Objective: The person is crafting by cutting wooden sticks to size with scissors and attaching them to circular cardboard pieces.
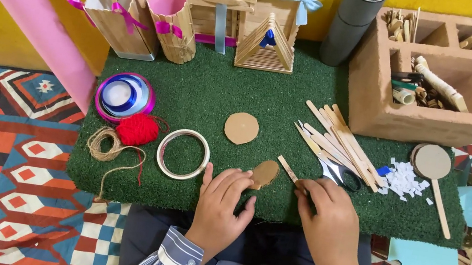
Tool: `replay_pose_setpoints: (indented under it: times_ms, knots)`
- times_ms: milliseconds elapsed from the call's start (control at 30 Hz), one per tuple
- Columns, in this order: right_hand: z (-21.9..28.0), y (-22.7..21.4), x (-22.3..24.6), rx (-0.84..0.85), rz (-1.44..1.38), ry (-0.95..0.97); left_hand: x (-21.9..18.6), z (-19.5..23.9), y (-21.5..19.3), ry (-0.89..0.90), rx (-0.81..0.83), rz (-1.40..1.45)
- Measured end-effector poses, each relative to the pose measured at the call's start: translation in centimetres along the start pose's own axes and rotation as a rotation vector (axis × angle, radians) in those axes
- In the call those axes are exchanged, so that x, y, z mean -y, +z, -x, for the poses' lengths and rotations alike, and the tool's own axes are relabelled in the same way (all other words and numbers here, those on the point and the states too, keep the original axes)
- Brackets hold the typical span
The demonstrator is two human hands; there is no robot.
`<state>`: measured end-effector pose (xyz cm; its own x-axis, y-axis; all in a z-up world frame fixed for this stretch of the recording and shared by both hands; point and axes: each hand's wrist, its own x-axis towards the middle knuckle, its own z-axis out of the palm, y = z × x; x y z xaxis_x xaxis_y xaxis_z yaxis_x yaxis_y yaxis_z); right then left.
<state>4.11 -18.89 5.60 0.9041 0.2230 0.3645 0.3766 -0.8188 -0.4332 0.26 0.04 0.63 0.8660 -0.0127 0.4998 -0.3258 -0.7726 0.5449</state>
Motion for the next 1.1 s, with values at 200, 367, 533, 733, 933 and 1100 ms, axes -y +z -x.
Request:
replay_pose_setpoints:
  times_ms: [200,367,533,733,933,1100]
  knots:
    - [0.0,-1.1,0.3,-0.031,-0.055,0.106,-0.3,-0.5,-0.3,0.105,0.032,-0.075]
    - [0.7,-1.8,0.1,0.092,-0.242,0.129,0.0,-0.7,-0.5,0.036,0.117,0.083]
    - [2.1,-0.4,0.1,0.211,-0.304,0.037,0.3,-0.5,-0.3,0.016,0.123,0.098]
    - [2.0,-0.5,0.2,0.248,-0.324,0.007,0.0,-0.8,-0.8,0.039,0.114,0.121]
    - [2.0,-0.4,0.3,0.256,-0.316,-0.005,0.2,-0.7,-0.6,0.058,0.083,0.142]
    - [1.9,-0.5,-0.3,0.266,-0.357,-0.035,0.3,-0.8,-0.7,0.062,0.104,0.156]
